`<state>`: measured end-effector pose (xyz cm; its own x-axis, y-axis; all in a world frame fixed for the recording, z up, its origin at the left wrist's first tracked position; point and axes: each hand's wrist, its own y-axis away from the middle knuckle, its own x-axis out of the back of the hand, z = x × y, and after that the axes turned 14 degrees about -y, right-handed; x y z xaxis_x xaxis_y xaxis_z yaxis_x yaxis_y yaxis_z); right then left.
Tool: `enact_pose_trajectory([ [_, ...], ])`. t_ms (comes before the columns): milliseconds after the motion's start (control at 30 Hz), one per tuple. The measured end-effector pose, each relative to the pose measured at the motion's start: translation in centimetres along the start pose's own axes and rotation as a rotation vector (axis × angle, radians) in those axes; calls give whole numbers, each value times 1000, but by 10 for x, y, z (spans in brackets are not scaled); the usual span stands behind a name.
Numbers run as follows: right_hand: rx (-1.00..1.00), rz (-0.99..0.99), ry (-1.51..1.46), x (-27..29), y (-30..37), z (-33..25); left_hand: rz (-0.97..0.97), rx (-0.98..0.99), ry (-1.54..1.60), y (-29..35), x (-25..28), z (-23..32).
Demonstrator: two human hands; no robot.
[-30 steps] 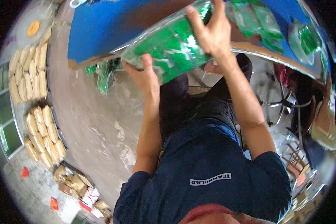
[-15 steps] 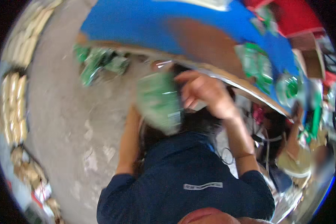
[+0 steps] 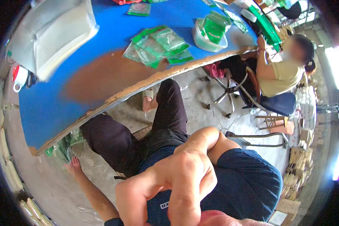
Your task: The recorder is counting and packing small green plastic products into larger transparent plastic bags.
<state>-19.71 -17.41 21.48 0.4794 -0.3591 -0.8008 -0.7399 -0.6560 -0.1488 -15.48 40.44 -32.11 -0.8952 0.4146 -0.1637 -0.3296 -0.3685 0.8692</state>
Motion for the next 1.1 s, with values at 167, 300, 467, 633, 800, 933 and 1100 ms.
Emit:
enact_pose_trajectory([
  [167, 355, -17, -100, 13, 14, 36, -233, -433, -578, 77, -78, -61],
  [300, 145, 6, -71, 38, 30, 26, -283, -344, -526, 230, -156, -126],
  [467, 531, -330, -178, 45, -4, 21, -166, -462, -538, 265, -147, -116],
  [633, 857, -570, -192, 65, -31, 24, -106, -570, -569, 269, -160, -124],
  [800, 660, -503, 53, 79, -19, 1, -22, -686, -585, 279, -154, -117],
  [933, 596, 301, 1383, 146, -11, -29, 19, -853, -476, 290, -166, -116],
  [1100, 462, 1057, 2017, 271, 6, -57, 72, -1395, -816, 333, -164, -123],
])
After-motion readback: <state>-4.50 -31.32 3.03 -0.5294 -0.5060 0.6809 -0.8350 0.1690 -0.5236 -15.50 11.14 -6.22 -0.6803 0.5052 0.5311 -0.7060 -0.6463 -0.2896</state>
